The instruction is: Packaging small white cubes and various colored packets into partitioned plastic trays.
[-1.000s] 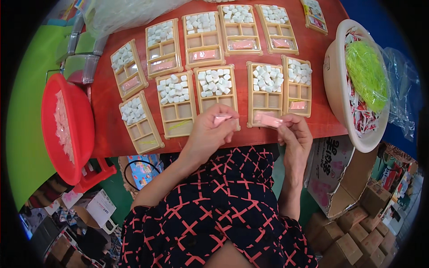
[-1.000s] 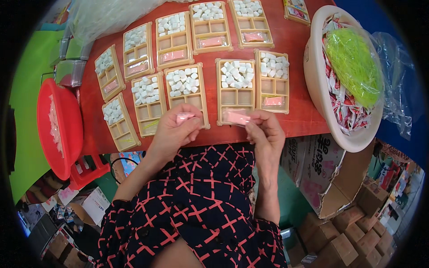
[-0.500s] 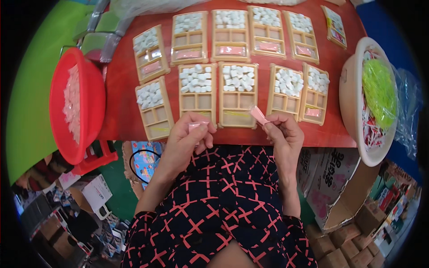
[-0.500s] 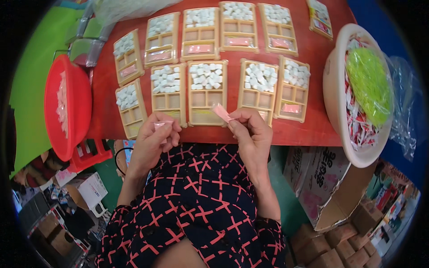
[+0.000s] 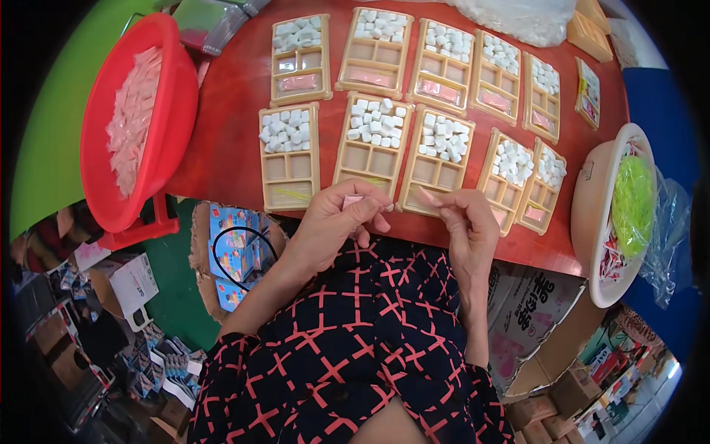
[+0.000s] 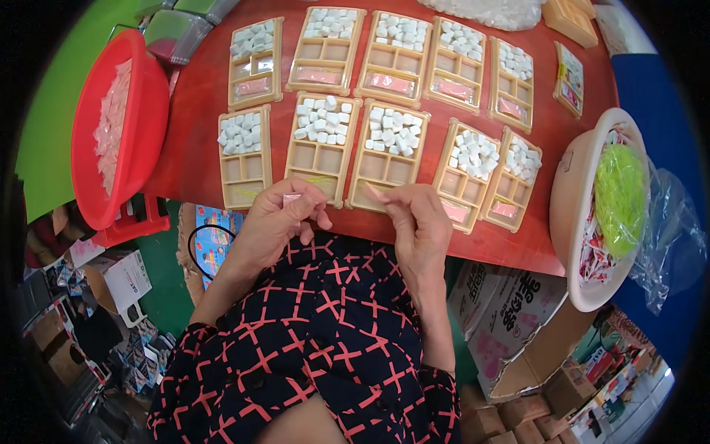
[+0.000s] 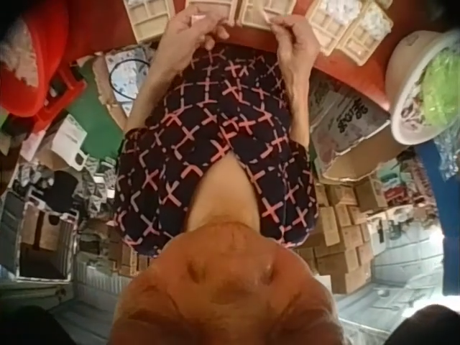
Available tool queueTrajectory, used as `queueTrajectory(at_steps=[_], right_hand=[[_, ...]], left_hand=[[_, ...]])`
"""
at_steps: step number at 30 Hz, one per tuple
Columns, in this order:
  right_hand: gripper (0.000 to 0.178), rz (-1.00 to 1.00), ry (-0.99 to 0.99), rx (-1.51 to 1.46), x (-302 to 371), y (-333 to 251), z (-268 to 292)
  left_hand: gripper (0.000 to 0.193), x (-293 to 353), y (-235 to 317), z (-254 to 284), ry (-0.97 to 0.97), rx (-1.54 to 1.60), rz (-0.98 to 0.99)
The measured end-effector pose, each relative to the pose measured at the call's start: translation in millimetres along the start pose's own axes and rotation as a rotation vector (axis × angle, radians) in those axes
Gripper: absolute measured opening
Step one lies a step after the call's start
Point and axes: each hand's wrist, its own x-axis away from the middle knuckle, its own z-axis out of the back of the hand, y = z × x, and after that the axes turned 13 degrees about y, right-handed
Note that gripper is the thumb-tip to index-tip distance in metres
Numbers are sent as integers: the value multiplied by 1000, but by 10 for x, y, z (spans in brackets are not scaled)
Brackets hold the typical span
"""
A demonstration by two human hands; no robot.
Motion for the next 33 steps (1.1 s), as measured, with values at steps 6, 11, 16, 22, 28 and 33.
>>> queueTrajectory(at_steps=[6,11,16,22,28,33], right_hand=[[17,-19,-106,-45,26,-292,-93],[14,4,-358,-97,48,-299,-359],[8,-159,-108,-295,44,-294,-618],[8,426,61,247,71,-246,-711],[12,-73,-472,-275,66,-652,-935],[6,92,-604,-134,-4,-627,-1130]], left_hand=[[40,86,51,-63,-39,-136,0],[41,182,-32,36,-86,-141,-150],[41,326,1,389,121,-98,-128],[56,351,13,451,120,213,-346],[62,215,-31,316,172,199,-622],[46,380,-30,666,600,-394,-1061]])
